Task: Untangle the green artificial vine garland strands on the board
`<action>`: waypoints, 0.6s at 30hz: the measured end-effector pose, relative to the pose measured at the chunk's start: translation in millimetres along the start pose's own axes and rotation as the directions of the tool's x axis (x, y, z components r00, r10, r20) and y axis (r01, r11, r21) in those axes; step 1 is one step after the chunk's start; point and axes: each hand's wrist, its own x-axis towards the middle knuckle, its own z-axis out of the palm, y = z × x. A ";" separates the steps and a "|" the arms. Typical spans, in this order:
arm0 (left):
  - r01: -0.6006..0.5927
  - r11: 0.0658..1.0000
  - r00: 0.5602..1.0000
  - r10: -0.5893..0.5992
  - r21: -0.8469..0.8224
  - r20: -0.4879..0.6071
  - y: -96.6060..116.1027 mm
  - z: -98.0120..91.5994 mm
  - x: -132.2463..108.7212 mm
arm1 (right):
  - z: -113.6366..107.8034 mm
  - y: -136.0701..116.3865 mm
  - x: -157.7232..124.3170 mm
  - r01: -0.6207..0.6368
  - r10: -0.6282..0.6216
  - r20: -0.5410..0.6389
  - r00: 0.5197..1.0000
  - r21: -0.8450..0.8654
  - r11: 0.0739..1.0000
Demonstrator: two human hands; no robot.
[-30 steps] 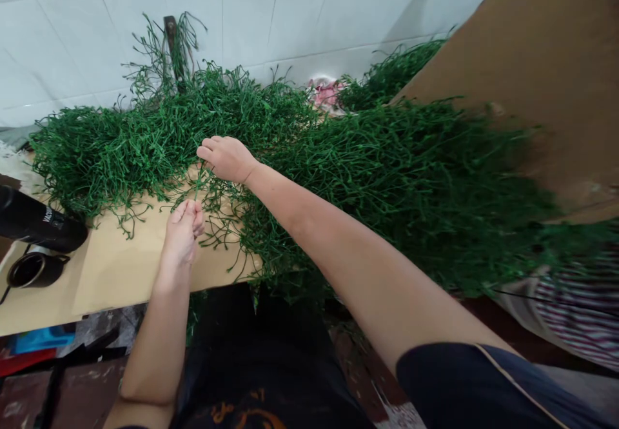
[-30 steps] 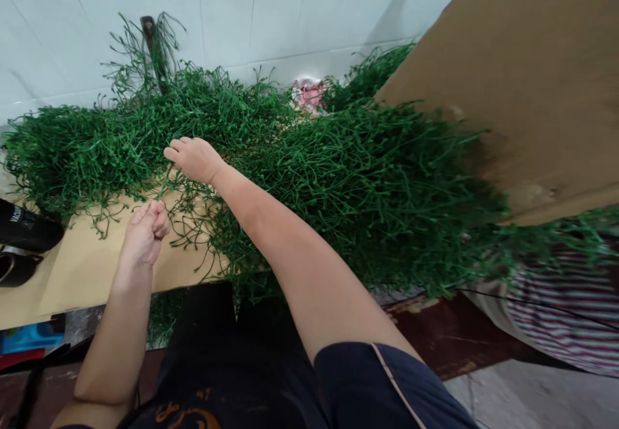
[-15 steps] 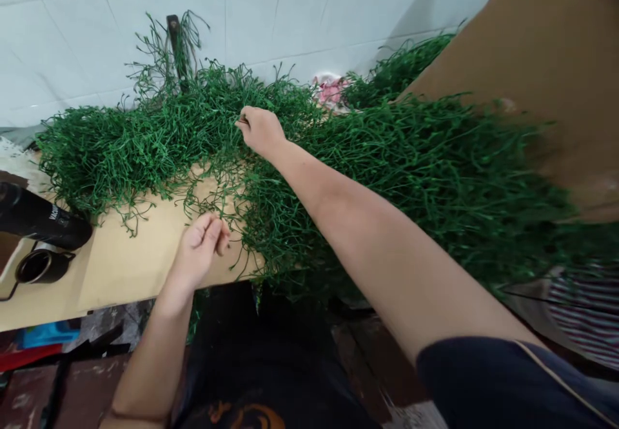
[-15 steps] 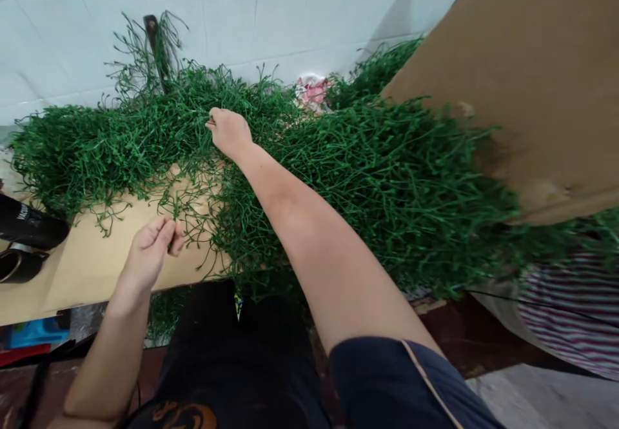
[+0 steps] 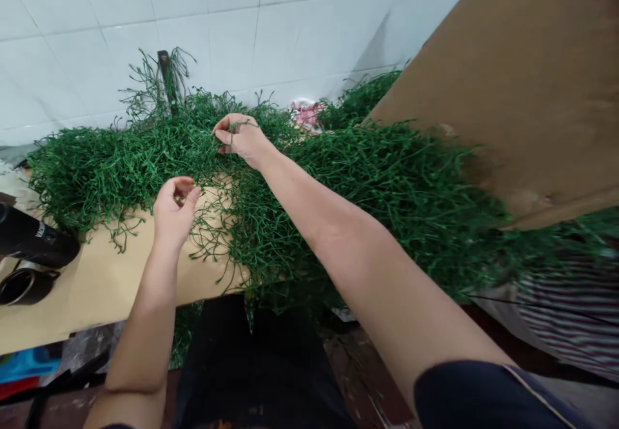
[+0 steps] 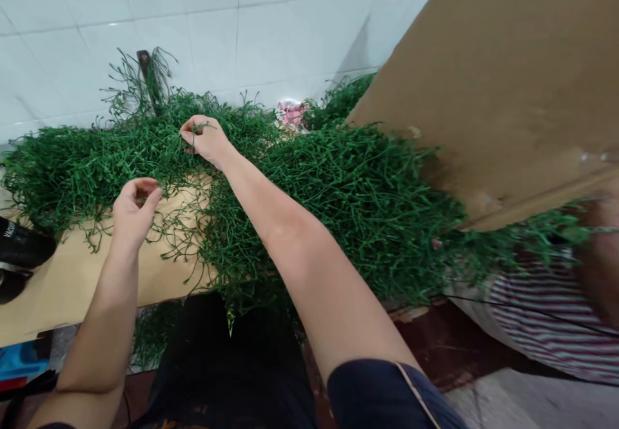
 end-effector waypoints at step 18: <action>-0.108 0.923 0.992 0.126 0.369 -0.024 -40.3 -17.5 75.3 | 23.2 16.9 -27.0 -0.111 0.101 -0.073 0.992 -0.148 0.983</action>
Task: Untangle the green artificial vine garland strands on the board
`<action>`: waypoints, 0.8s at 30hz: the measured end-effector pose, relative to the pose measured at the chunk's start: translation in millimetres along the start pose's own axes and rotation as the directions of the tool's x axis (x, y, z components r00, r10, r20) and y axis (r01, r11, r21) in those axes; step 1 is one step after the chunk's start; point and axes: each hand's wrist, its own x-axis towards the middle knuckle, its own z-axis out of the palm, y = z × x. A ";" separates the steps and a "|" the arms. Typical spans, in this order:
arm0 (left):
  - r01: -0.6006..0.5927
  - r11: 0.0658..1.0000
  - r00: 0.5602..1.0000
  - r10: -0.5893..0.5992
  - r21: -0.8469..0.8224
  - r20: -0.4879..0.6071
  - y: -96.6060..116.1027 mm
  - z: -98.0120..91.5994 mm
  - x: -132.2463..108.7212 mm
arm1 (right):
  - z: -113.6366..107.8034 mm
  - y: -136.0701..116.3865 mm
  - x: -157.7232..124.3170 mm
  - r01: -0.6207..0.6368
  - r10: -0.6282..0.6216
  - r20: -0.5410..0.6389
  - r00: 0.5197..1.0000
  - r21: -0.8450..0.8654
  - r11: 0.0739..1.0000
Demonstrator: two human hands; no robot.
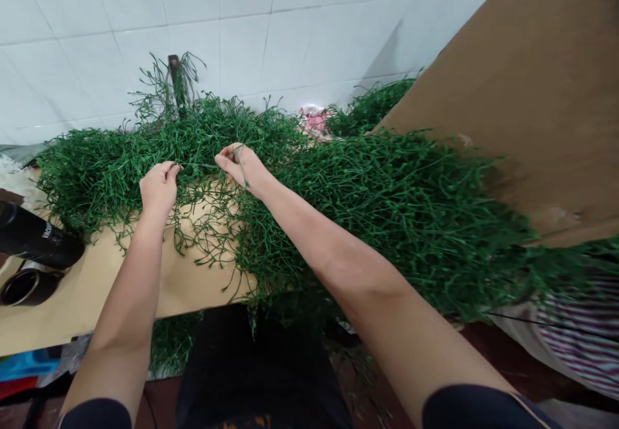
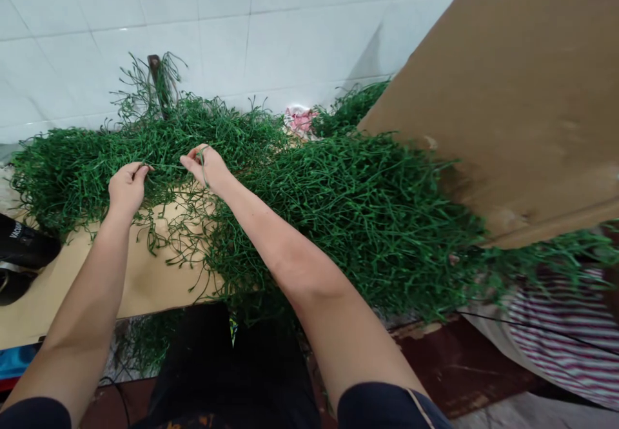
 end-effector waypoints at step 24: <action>-0.037 0.978 0.999 0.035 -0.203 -0.012 6.5 -40.2 5.6 | -33.1 1.9 -17.0 0.243 -0.392 -0.235 0.890 -0.483 0.841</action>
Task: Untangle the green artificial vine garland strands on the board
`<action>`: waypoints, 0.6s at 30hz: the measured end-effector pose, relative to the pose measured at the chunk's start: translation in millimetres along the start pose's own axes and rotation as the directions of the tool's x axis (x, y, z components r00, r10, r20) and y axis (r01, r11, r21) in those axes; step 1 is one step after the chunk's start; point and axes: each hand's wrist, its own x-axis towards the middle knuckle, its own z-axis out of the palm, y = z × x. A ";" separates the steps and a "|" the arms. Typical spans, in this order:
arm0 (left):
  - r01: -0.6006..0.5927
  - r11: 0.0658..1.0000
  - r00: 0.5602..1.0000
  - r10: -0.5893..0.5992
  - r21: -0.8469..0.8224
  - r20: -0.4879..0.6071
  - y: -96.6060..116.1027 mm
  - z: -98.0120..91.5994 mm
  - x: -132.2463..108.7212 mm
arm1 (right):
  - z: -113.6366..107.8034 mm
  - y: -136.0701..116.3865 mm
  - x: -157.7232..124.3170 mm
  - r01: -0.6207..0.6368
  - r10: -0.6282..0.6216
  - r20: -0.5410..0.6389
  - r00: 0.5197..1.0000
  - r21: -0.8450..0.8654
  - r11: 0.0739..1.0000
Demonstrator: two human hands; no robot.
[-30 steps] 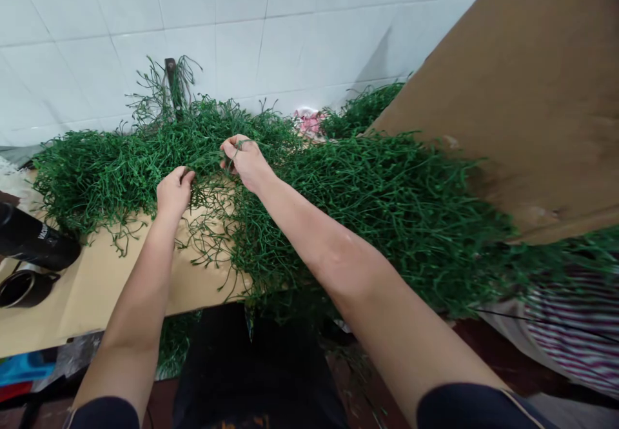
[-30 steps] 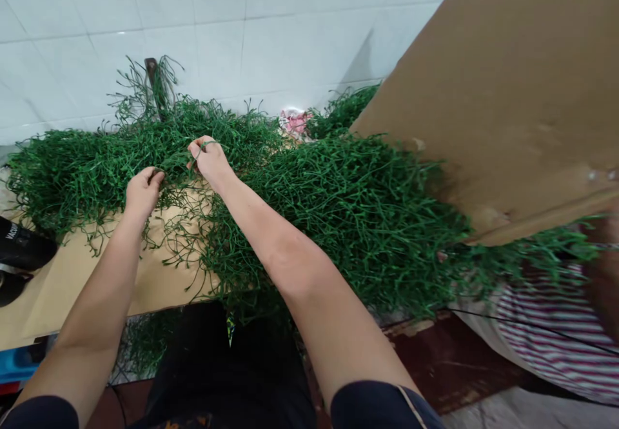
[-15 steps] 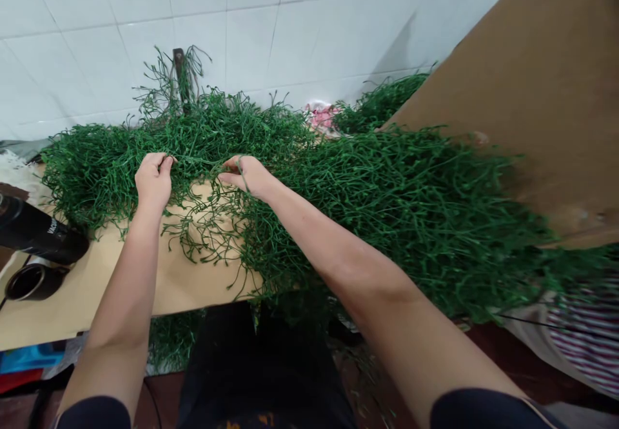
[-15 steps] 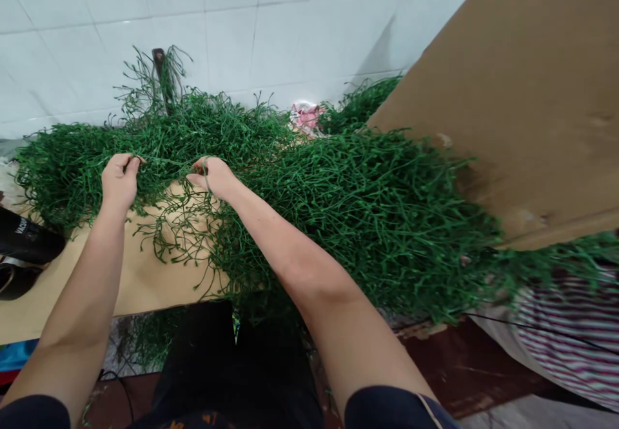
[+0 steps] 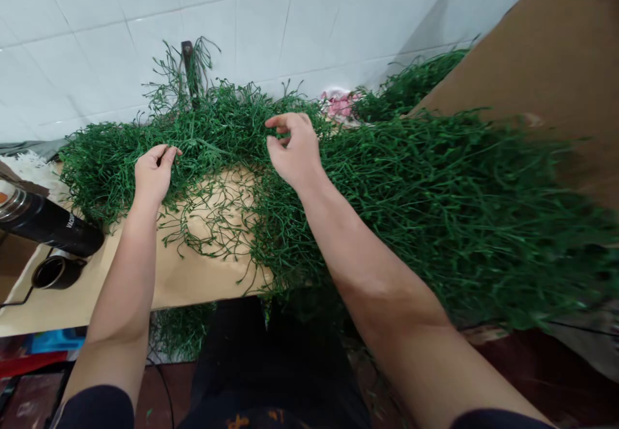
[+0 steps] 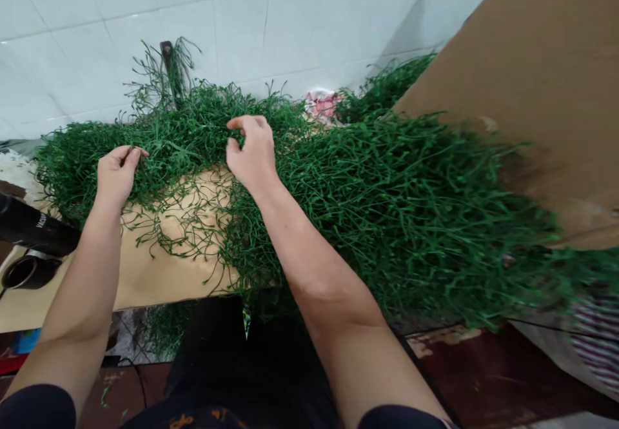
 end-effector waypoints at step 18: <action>-0.101 0.969 0.984 0.063 0.228 0.167 4.3 3.1 -46.8 | 52.5 -41.6 4.1 -0.554 0.287 0.486 0.826 0.604 0.572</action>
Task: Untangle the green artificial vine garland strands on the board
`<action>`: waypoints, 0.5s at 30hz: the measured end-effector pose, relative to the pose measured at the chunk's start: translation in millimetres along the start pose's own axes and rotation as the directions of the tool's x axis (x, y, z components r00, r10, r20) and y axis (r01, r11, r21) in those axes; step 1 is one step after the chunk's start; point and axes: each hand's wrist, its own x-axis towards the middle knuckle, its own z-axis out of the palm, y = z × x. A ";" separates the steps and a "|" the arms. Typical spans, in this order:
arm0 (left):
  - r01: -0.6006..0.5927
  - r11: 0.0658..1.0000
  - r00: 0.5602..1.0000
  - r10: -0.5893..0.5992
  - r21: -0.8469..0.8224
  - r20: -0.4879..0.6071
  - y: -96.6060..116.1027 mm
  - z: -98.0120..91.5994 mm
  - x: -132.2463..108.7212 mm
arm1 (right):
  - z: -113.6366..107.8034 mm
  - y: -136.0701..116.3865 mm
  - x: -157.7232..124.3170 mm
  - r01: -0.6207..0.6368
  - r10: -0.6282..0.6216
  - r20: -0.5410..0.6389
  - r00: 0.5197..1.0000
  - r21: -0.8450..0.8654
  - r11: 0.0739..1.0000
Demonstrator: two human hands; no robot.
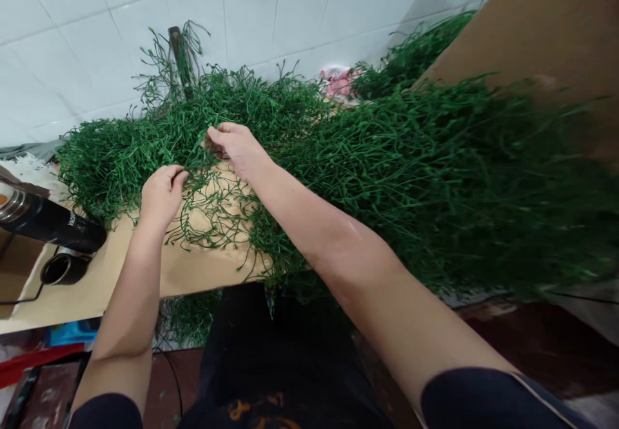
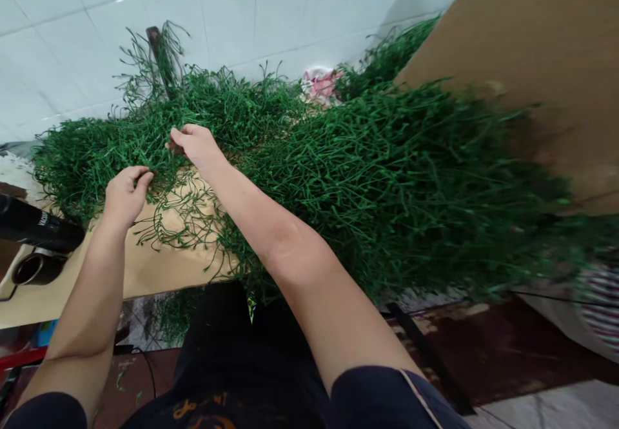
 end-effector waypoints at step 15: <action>-0.058 0.982 0.976 0.094 -0.179 0.197 36.2 -0.6 -30.2 | 21.3 5.8 19.1 -0.153 0.154 -0.155 0.976 0.019 0.988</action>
